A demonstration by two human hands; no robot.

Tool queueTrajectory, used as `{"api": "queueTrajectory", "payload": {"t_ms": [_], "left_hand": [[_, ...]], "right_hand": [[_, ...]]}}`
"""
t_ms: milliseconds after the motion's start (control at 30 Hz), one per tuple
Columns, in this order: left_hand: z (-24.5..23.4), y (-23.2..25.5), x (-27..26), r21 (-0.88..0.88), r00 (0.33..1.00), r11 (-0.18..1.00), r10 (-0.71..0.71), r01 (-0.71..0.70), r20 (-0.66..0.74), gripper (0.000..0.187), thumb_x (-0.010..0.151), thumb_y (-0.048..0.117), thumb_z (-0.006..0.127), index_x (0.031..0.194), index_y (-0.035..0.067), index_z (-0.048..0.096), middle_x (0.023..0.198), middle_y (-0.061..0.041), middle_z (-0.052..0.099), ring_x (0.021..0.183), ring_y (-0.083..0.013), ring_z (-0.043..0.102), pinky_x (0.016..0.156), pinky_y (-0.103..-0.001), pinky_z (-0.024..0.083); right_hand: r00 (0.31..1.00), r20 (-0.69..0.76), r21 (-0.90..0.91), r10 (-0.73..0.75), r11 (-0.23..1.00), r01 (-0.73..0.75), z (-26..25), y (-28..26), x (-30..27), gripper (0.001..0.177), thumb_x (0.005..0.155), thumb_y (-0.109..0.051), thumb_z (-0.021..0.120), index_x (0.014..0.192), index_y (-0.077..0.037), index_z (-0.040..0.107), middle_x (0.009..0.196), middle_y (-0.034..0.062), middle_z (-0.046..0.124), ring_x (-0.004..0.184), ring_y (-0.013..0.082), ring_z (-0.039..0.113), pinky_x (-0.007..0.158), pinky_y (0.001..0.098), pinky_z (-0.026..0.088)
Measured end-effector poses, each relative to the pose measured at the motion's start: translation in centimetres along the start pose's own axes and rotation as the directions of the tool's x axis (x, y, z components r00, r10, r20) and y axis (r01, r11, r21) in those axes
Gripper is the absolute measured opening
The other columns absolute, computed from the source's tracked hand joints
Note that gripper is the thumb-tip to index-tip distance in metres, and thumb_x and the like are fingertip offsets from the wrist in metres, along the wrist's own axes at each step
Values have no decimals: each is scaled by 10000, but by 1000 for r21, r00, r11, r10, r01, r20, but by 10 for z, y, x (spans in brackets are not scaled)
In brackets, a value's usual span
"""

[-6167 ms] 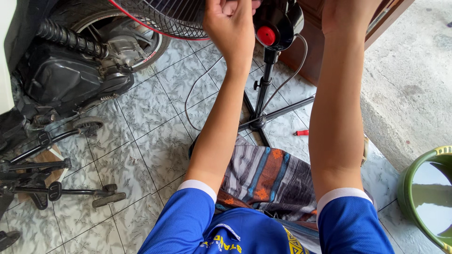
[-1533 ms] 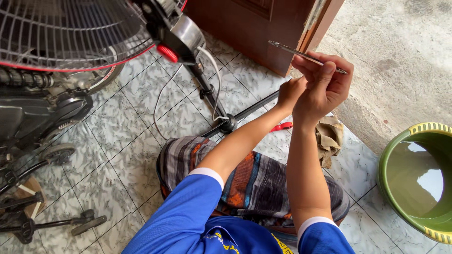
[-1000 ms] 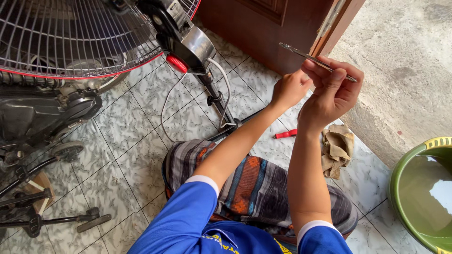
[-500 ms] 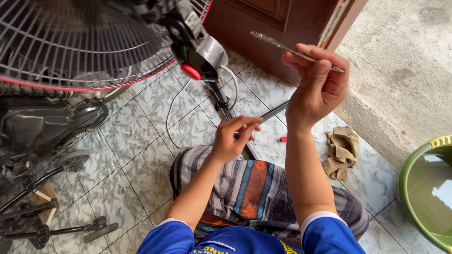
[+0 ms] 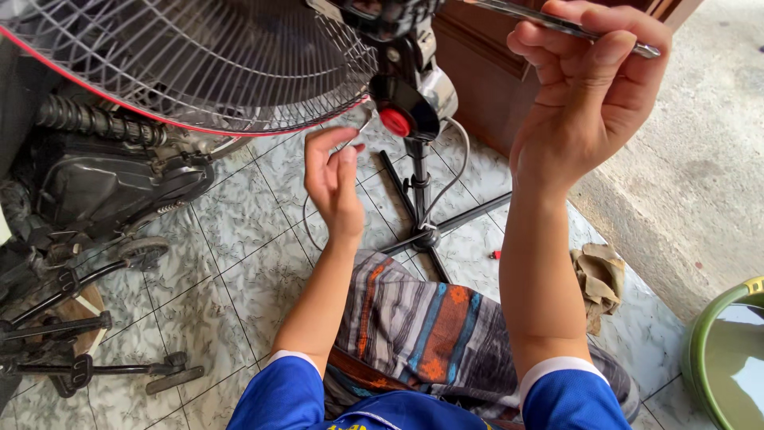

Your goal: The person sits on the floor and uses a screwdriver to tighten screws on the front grill and the neck joint of a standing fan. The person adjusts the fan's position and secures the components.

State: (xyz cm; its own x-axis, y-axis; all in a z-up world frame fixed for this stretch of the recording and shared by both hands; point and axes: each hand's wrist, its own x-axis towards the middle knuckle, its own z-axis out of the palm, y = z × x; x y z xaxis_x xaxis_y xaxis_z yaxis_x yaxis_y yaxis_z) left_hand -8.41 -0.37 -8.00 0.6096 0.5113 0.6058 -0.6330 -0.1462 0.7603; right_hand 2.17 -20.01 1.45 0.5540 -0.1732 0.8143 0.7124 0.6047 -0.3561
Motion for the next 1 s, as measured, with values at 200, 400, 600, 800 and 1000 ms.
{"api": "queueTrajectory", "payload": {"t_ms": [200, 400, 600, 800, 1000], "left_hand": [[17, 20, 19, 233, 976, 958, 128, -167, 176, 486, 1083, 257, 675, 1484, 65, 480, 1484, -87, 450, 1387, -215, 496, 1170, -377, 470], [31, 34, 32, 424, 942, 857, 181, -292, 283, 703, 1058, 438, 727, 1562, 100, 372, 1555, -122, 373, 1488, -282, 410, 1199, -420, 419], [41, 39, 42, 462, 928, 814, 238, -351, 286, 818, 993, 505, 794, 1541, 87, 354, 1493, -123, 434, 1423, -281, 489, 1145, -392, 457], [47, 39, 42, 532, 937, 775, 233, -342, 261, 892, 924, 533, 828, 1553, 76, 391, 1430, -123, 488, 1345, -274, 549, 1122, -375, 515], [47, 39, 40, 526, 950, 796, 202, -301, 238, 874, 908, 527, 832, 1526, 66, 421, 1389, -123, 505, 1294, -269, 572, 1078, -372, 528]], "right_hand": [[998, 62, 27, 1, 1000, -2, 11, 12, 3, 198, 1242, -216, 457, 1246, -23, 503, 1178, 188, 705, 1009, 280, 754, 919, 410, 638], [993, 107, -29, -52, 998, 55, 25, 22, 11, 165, 1228, -206, 457, 1283, -52, 476, 1111, 139, 680, 931, 274, 747, 849, 404, 646], [966, 182, -189, -181, 958, 216, 48, 16, 16, 166, 1201, -186, 433, 1249, -31, 468, 1096, 128, 660, 850, 243, 725, 794, 350, 643], [954, 158, -339, -255, 893, 295, 68, 6, 5, 208, 1187, -174, 456, 1199, 27, 511, 1145, 130, 599, 887, 218, 717, 796, 309, 657], [933, 209, -552, -294, 752, 361, 77, -2, -1, 242, 1186, -166, 495, 1138, 58, 570, 1145, 170, 660, 965, 213, 689, 840, 303, 630]]}}
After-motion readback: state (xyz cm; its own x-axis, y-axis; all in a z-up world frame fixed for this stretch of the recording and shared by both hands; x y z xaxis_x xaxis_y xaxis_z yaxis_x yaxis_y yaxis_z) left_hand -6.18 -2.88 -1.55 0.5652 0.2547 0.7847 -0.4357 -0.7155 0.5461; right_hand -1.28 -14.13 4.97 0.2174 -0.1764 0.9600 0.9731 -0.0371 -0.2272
